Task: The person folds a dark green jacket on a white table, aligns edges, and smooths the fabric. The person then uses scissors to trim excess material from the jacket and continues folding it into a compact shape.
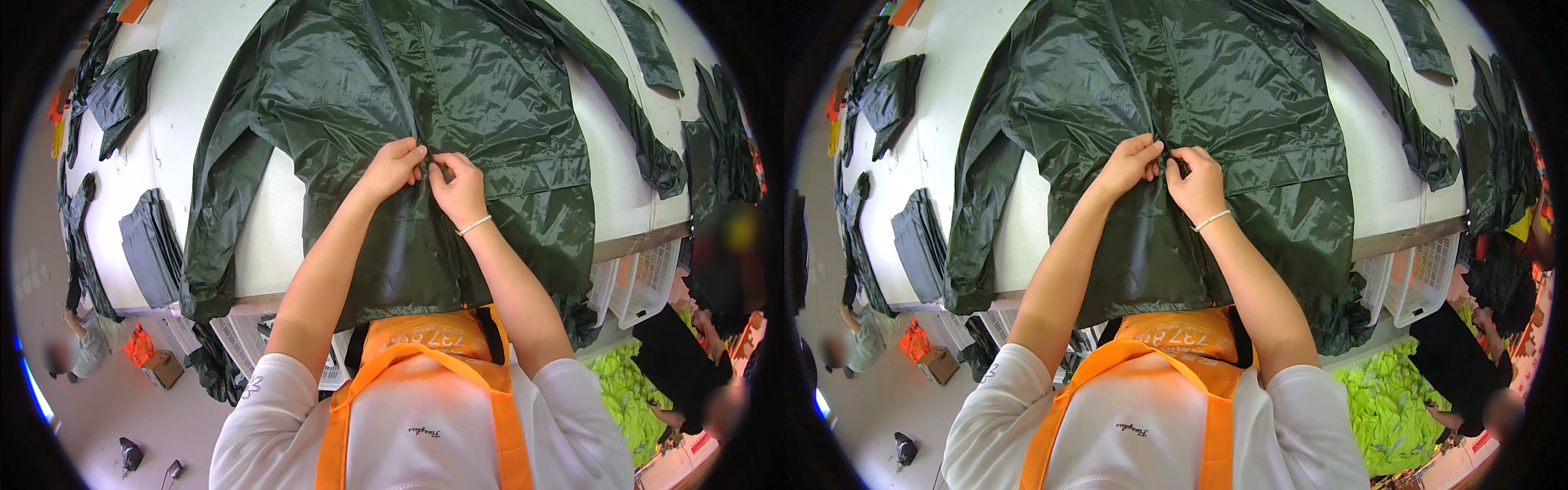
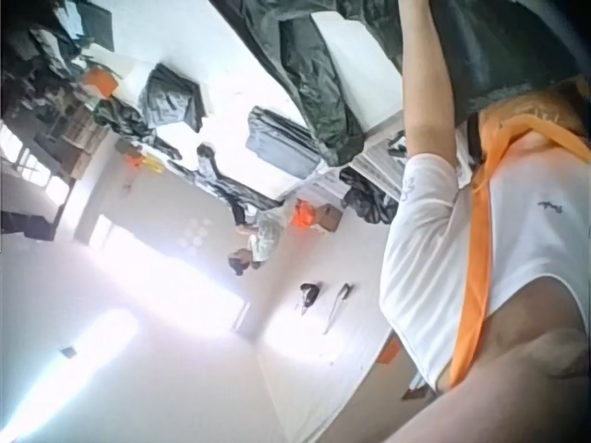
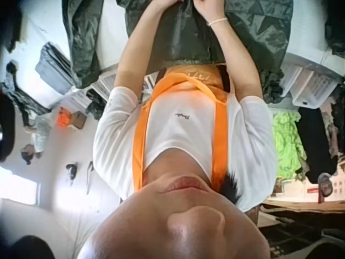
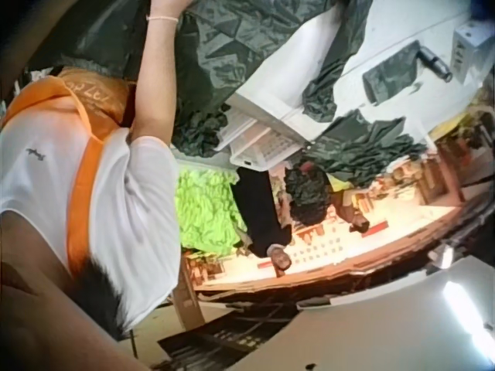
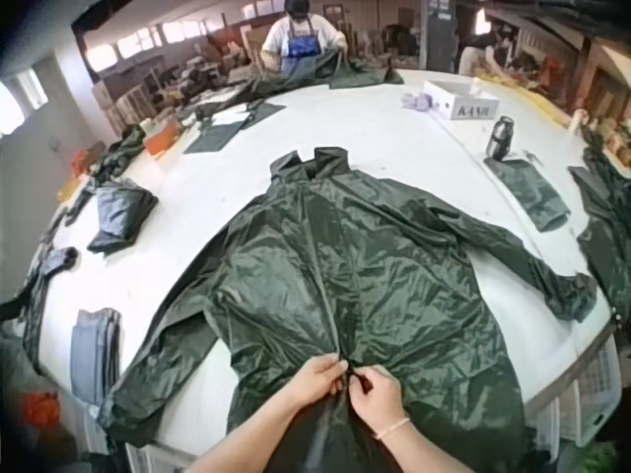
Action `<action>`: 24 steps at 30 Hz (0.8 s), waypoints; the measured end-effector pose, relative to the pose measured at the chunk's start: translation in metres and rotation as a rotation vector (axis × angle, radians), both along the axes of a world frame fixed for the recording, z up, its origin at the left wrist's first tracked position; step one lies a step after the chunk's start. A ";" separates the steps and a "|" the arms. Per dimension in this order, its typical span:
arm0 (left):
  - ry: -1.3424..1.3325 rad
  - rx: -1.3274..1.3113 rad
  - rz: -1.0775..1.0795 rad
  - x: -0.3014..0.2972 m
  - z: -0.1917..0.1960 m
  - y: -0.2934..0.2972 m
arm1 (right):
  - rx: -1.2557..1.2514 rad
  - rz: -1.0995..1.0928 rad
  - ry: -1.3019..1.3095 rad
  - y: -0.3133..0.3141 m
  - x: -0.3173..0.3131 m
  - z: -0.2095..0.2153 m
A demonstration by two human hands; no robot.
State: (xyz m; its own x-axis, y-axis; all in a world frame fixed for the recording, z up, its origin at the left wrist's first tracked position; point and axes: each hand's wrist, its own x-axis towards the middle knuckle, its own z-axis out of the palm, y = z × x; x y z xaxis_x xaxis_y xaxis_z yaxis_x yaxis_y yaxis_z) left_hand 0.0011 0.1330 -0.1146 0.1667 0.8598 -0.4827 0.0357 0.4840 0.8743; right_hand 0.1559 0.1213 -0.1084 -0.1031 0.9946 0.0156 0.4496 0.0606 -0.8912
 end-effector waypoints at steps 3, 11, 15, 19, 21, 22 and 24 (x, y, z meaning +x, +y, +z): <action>-0.108 0.052 0.084 0.007 0.000 -0.003 | -0.020 -0.001 0.020 0.002 -0.002 0.003; 0.106 0.230 0.208 0.009 -0.001 -0.002 | -0.134 -0.021 -0.195 0.029 -0.019 -0.006; 0.670 0.641 0.345 0.028 0.035 -0.050 | -0.103 0.027 -0.198 0.056 -0.022 -0.013; 0.303 -0.037 0.265 0.055 0.058 -0.174 | -0.118 0.240 -0.135 0.047 0.006 -0.006; 0.336 -0.224 0.137 0.074 0.052 -0.217 | -0.054 0.343 -0.204 0.016 0.036 0.006; 0.215 -0.333 0.242 0.085 0.045 -0.232 | 0.013 0.381 -0.237 -0.005 0.052 0.013; 0.140 -0.309 0.272 0.103 0.047 -0.238 | -0.061 0.414 -0.323 -0.041 0.084 0.018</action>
